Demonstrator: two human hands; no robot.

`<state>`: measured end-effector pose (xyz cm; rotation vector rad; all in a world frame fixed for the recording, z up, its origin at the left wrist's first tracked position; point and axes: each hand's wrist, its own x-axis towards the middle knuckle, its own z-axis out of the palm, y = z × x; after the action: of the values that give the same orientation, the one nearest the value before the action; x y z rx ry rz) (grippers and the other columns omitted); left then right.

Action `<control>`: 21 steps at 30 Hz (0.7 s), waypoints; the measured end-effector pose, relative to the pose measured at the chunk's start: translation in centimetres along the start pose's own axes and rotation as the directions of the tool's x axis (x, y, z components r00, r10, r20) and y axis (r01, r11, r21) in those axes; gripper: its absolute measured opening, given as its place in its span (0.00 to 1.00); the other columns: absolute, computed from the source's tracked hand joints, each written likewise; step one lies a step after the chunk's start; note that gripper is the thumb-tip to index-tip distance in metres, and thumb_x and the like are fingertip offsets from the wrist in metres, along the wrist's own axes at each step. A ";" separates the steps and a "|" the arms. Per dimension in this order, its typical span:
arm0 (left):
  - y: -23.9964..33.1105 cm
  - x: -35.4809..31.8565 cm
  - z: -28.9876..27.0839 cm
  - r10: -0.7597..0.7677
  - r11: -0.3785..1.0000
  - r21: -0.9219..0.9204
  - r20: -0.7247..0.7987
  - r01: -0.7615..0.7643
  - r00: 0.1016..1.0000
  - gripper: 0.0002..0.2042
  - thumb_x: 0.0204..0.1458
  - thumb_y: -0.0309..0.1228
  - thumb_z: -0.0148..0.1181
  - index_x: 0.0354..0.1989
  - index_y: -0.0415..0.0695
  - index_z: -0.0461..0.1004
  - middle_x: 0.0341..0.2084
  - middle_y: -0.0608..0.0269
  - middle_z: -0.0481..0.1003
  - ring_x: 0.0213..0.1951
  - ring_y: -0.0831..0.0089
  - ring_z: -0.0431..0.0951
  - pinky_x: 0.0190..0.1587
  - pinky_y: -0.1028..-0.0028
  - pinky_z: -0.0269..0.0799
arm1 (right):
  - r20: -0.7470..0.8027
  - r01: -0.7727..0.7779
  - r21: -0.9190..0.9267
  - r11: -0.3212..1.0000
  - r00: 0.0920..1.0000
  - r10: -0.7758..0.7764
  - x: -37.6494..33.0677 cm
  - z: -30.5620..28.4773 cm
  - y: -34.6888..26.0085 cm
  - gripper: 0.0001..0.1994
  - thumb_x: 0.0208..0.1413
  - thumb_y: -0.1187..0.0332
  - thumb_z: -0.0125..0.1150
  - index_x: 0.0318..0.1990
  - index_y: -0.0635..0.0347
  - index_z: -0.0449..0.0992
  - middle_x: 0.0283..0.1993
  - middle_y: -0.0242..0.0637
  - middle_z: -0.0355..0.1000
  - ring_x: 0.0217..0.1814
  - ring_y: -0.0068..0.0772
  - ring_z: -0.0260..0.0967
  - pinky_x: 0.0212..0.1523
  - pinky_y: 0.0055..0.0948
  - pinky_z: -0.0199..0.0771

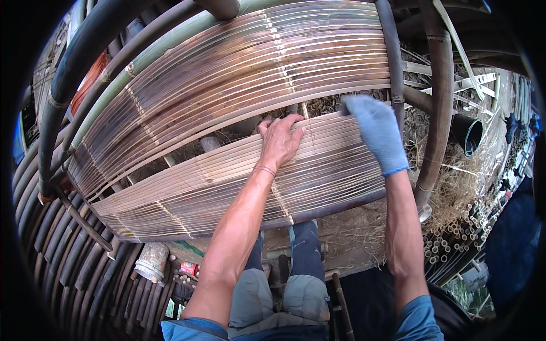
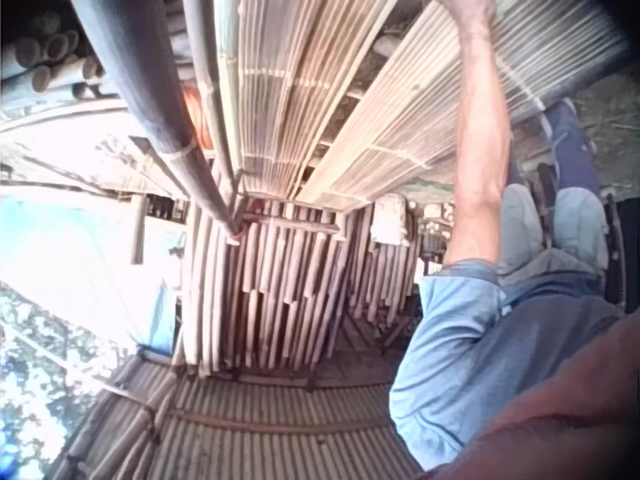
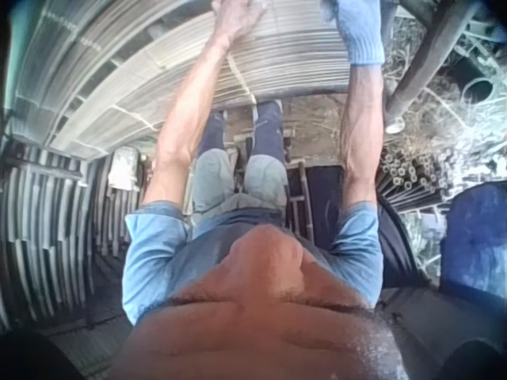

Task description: The person weaves a bamboo mat by hand, interlacing thin bamboo strips through a frame. They use a knife to trim excess material and a wooden stick to press the weave tight.

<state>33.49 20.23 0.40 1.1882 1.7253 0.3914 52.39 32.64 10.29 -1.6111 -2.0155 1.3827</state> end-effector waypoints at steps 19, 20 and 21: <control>1.9 0.3 0.0 -0.142 0.985 -0.107 -0.044 0.136 0.989 0.09 0.59 0.42 0.61 0.39 0.53 0.82 0.32 0.61 0.83 0.45 0.61 0.77 0.62 0.62 0.54 | 0.301 0.366 -0.602 0.709 0.927 -0.223 -7.3 2.2 6.6 0.04 0.52 0.72 0.57 0.35 0.59 0.75 0.30 0.44 0.74 0.34 0.48 0.75 0.38 0.45 0.77; 2.2 0.3 0.0 -0.154 0.983 -0.104 -0.045 0.148 0.987 0.09 0.59 0.42 0.61 0.38 0.53 0.82 0.31 0.61 0.83 0.44 0.61 0.77 0.61 0.62 0.55 | 0.225 0.296 -0.650 0.700 0.955 -0.194 -6.6 1.9 6.8 0.04 0.52 0.72 0.58 0.35 0.59 0.75 0.30 0.44 0.74 0.34 0.49 0.75 0.38 0.45 0.77; 2.2 0.3 0.3 -0.147 0.987 -0.084 -0.118 0.138 0.982 0.08 0.59 0.41 0.60 0.36 0.54 0.83 0.29 0.59 0.82 0.41 0.58 0.78 0.59 0.61 0.58 | 0.145 0.220 -0.692 0.688 0.975 -0.167 -6.1 1.4 7.0 0.03 0.52 0.72 0.58 0.34 0.59 0.74 0.30 0.44 0.74 0.34 0.49 0.74 0.38 0.46 0.77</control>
<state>34.94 21.43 1.62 0.9971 1.8732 0.4471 58.31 26.43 6.44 -1.5099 -2.8867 0.5932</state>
